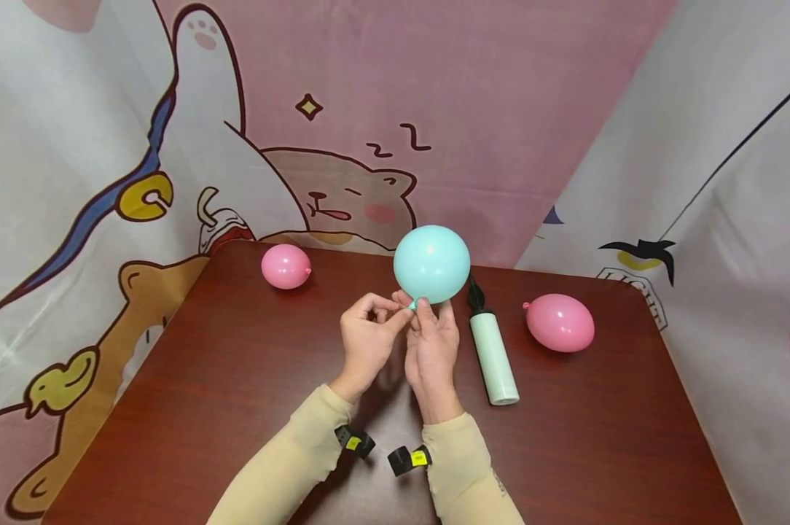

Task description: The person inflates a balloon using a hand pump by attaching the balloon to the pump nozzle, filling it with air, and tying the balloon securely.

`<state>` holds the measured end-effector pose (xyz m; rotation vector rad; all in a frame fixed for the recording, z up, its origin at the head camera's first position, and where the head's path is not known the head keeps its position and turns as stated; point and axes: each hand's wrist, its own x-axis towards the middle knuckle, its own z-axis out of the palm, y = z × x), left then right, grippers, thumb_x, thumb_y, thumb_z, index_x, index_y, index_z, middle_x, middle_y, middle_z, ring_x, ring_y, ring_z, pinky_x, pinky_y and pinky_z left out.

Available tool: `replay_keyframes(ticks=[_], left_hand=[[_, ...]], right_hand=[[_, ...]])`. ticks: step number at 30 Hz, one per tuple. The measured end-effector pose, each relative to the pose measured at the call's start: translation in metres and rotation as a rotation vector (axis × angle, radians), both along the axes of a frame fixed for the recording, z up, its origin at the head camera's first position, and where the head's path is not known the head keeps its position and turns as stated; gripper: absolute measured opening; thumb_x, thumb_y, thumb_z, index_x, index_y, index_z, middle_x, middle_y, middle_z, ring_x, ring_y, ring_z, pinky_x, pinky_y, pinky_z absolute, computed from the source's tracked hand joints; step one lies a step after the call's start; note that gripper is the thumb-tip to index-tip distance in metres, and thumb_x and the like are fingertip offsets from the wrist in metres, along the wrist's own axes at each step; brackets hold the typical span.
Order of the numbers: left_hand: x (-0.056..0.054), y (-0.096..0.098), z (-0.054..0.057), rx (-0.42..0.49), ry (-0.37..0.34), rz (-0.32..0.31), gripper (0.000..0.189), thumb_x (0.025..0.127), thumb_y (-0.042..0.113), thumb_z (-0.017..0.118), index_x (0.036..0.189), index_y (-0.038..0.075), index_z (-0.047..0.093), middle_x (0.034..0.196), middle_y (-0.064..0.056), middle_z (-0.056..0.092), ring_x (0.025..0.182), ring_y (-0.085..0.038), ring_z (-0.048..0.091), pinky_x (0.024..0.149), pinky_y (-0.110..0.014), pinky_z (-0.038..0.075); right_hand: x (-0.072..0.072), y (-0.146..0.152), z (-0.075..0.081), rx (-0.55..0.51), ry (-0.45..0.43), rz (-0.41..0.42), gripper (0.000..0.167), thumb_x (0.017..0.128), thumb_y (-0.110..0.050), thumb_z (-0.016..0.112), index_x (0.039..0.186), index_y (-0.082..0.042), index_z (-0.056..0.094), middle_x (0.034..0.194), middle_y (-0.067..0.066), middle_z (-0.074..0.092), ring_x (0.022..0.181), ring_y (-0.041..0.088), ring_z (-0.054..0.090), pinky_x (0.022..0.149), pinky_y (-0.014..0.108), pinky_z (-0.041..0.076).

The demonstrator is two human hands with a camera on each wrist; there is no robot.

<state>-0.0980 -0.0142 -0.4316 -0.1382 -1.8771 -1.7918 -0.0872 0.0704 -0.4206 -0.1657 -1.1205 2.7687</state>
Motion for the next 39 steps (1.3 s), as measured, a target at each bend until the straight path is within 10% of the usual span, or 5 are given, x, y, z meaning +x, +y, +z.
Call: replay_keyframes(ticks=[22, 26, 33, 39], left_hand=[[-0.001, -0.019, 0.015, -0.748, 0.172, -0.092, 0.017, 0.090, 0.001, 0.075, 0.078, 0.007, 0.065, 0.081, -0.004, 0.057, 0.078, -0.019, 0.054, 0.067, -0.028, 0.048], [-0.001, -0.020, 0.017, -0.812, 0.171, -0.105, 0.025, 0.093, 0.000, 0.068, 0.073, 0.009, 0.056, 0.077, -0.004, 0.049, 0.076, -0.020, 0.048, 0.066, -0.028, 0.042], [-0.001, -0.020, 0.019, -0.760, 0.151, -0.007, 0.028, 0.083, 0.001, 0.082, 0.072, 0.010, 0.058, 0.077, -0.002, 0.050, 0.077, -0.018, 0.051, 0.065, -0.027, 0.047], [-0.001, -0.019, 0.013, -0.796, 0.302, 0.018, 0.011, 0.085, -0.003, 0.080, 0.084, 0.005, 0.072, 0.087, -0.005, 0.058, 0.086, -0.020, 0.056, 0.074, -0.026, 0.054]], right_hand=[[0.001, 0.000, -0.001, 0.217, -0.073, -0.041, 0.056, 0.103, -0.006, 0.061, 0.155, -0.011, 0.043, 0.109, 0.001, 0.075, 0.093, 0.009, 0.070, 0.087, 0.024, 0.056], [0.002, -0.001, -0.001, 0.254, -0.065, -0.061, 0.056, 0.101, -0.002, 0.061, 0.154, -0.011, 0.046, 0.089, -0.003, 0.077, 0.097, 0.009, 0.072, 0.090, 0.026, 0.056], [-0.001, 0.000, -0.005, 0.296, -0.123, -0.104, 0.050, 0.097, 0.003, 0.060, 0.146, -0.009, 0.056, 0.100, -0.002, 0.075, 0.081, 0.006, 0.068, 0.081, 0.026, 0.054], [-0.002, 0.001, -0.004, 0.275, -0.173, -0.063, 0.044, 0.098, 0.002, 0.059, 0.141, -0.006, 0.058, 0.087, -0.002, 0.065, 0.070, 0.007, 0.058, 0.074, 0.023, 0.050]])
